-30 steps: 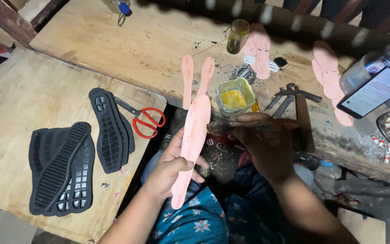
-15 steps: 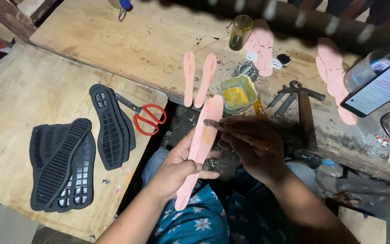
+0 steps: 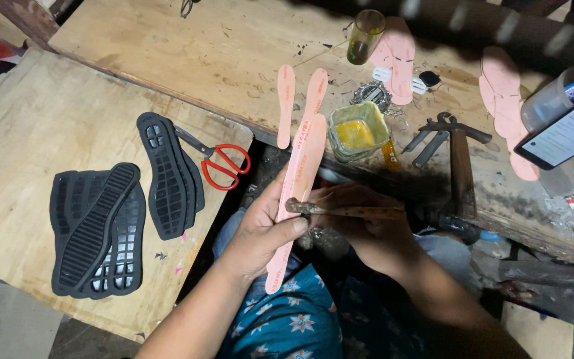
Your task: The person sits at a workbench applying glue with a brush onto pink foam insole blanks, coating the surface of each blank one at a time, then sets the coated blank aside on the bench and picks up the next one. They briefly handle a glue can and dip the brush into a glue container between blanks.
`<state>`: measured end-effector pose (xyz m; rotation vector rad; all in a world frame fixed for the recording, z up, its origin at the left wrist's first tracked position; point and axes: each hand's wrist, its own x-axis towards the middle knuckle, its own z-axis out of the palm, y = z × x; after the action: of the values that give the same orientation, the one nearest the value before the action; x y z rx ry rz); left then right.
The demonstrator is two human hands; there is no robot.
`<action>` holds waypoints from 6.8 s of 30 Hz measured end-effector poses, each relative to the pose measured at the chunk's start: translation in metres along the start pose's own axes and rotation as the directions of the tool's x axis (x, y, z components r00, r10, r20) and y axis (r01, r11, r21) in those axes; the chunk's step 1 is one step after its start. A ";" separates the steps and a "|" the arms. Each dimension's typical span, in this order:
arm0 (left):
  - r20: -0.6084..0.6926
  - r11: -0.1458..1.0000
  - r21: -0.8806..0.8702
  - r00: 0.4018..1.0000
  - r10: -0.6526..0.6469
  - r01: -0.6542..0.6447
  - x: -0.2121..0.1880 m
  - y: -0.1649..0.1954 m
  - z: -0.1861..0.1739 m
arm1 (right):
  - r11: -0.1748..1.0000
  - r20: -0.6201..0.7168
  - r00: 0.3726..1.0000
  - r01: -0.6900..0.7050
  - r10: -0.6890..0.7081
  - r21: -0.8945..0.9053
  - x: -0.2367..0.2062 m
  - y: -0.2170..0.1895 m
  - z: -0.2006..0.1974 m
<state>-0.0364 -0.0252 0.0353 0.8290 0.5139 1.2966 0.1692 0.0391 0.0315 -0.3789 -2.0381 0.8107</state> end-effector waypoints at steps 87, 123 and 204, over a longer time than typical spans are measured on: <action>-0.524 0.997 -0.073 0.852 -0.013 -0.029 0.084 -0.016 -0.142 | 0.859 0.144 0.856 -0.508 0.496 0.067 -0.033 0.007 0.012; -0.581 0.996 0.015 0.811 -0.063 0.088 0.043 -0.003 -0.128 | 0.805 -0.109 0.920 -0.382 0.375 -0.454 0.053 0.141 -0.054; -0.161 0.831 -0.548 0.987 0.007 -0.095 0.018 -0.021 -0.014 | 0.990 -0.096 0.987 -0.123 0.129 0.067 -0.002 -0.012 0.013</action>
<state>-0.0297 -0.0058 0.0130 0.2555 0.2076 1.4658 0.1603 0.0238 0.0330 -0.5084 -1.9064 0.9111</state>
